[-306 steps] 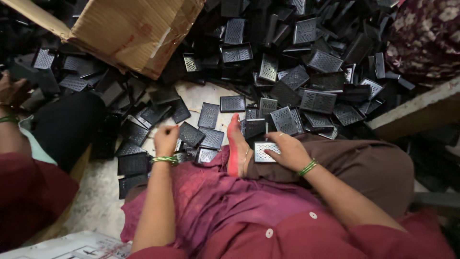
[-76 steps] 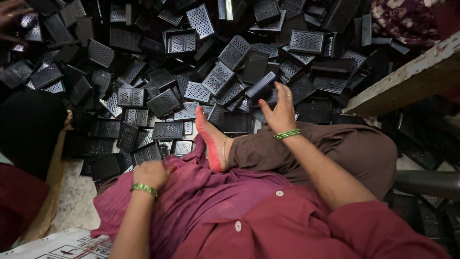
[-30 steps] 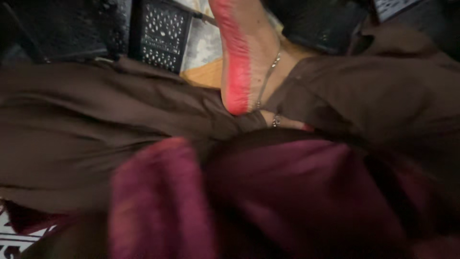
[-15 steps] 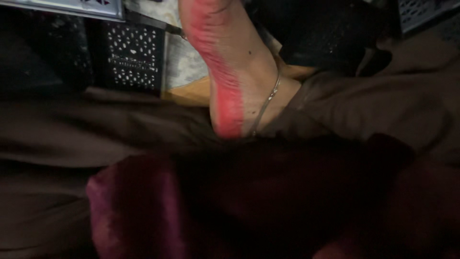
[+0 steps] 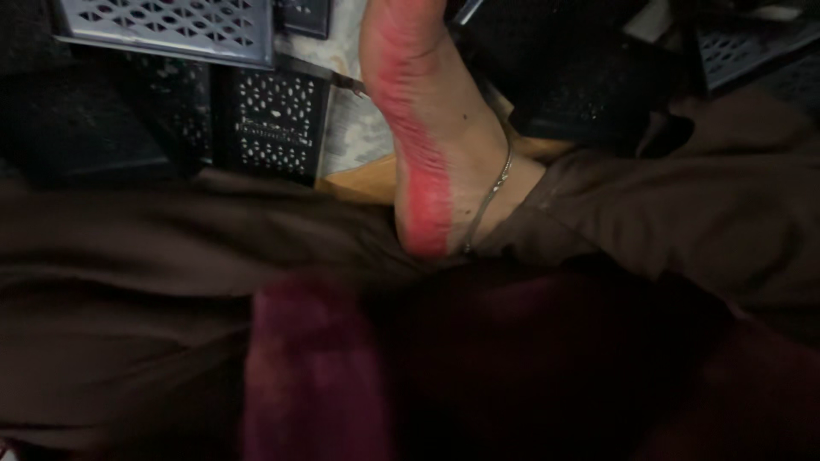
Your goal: The person sits on the floor and repeatedly picks up black plastic trays and their perforated inserts. They align and press the two parts together, then place the assembled unit on their lap. The process continues with many similar trays scattered around.
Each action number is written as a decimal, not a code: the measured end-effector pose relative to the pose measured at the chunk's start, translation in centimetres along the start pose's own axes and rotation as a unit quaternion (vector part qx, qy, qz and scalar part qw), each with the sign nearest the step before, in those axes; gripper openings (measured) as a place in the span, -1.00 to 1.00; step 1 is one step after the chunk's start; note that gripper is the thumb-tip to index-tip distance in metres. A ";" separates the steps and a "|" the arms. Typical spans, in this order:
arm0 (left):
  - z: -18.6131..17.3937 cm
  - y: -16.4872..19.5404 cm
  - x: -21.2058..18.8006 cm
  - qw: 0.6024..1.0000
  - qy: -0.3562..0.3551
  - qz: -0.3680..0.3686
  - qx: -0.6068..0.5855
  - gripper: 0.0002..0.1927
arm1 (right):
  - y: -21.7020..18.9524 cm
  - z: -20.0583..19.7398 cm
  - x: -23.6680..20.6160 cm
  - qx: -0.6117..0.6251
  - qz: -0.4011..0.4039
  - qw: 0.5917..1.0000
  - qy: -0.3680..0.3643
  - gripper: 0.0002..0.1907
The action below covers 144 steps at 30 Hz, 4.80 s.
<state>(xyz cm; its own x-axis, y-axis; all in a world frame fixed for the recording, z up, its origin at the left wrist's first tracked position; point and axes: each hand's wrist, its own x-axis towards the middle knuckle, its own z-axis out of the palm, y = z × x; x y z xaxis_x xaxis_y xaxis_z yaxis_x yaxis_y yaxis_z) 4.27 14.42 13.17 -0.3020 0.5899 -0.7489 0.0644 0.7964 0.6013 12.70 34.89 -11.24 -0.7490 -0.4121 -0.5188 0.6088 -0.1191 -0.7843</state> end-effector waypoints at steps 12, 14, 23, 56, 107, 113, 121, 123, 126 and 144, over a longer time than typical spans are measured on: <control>-0.2 -0.5 0.9 1.000 0.009 -0.011 -0.010 -0.47 | -16.5 -4.2 -9.9 -0.020 -0.113 0.982 -0.152 -0.22; -1.4 0.9 0.1 1.000 0.016 -0.024 -0.014 -0.46 | -19.7 -5.1 -11.6 -0.040 -0.137 0.971 -0.192 -0.20; -0.6 -3.2 1.4 0.916 0.397 0.013 0.056 -0.68 | -18.0 -5.1 -6.1 -0.363 -0.112 0.895 -0.233 -0.22; 6.4 6.3 9.2 0.765 0.555 -0.072 0.320 -0.67 | -21.3 -14.2 -6.9 -0.741 -0.244 0.570 0.257 -0.19; -0.2 0.0 7.4 0.706 0.665 -0.136 0.202 -0.02 | -22.3 -10.2 -6.4 -0.634 -0.351 0.631 0.276 -0.51; 0.4 1.6 8.5 0.753 0.625 -0.171 0.118 -0.02 | -22.1 -8.7 -4.8 -0.633 -0.457 0.594 0.193 -0.58; 4.3 -2.9 9.8 0.786 0.577 -0.156 0.157 -0.02 | -22.3 -3.6 2.9 -0.650 -0.397 0.637 0.121 -0.69; 4.4 -4.3 10.2 0.787 0.585 -0.141 0.138 0.01 | -21.7 -1.6 5.3 -0.680 -0.396 0.596 0.157 -0.76; 4.6 -5.7 10.3 0.783 0.604 -0.109 0.104 0.06 | -21.7 -0.5 7.1 -0.717 -0.359 0.583 0.133 -0.86; 3.0 -3.5 7.0 0.713 0.668 0.076 -0.200 -0.26 | -13.3 -2.7 -10.6 -0.494 -0.361 0.779 0.141 -0.46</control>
<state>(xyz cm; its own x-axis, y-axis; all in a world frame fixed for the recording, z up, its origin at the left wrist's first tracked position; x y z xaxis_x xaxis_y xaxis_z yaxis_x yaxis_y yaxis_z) 4.81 16.16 4.97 -0.9738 -0.2010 0.1068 -0.0022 0.4777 0.8785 11.76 43.31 3.76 -0.9155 -0.3281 0.2329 -0.3901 0.5823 -0.7132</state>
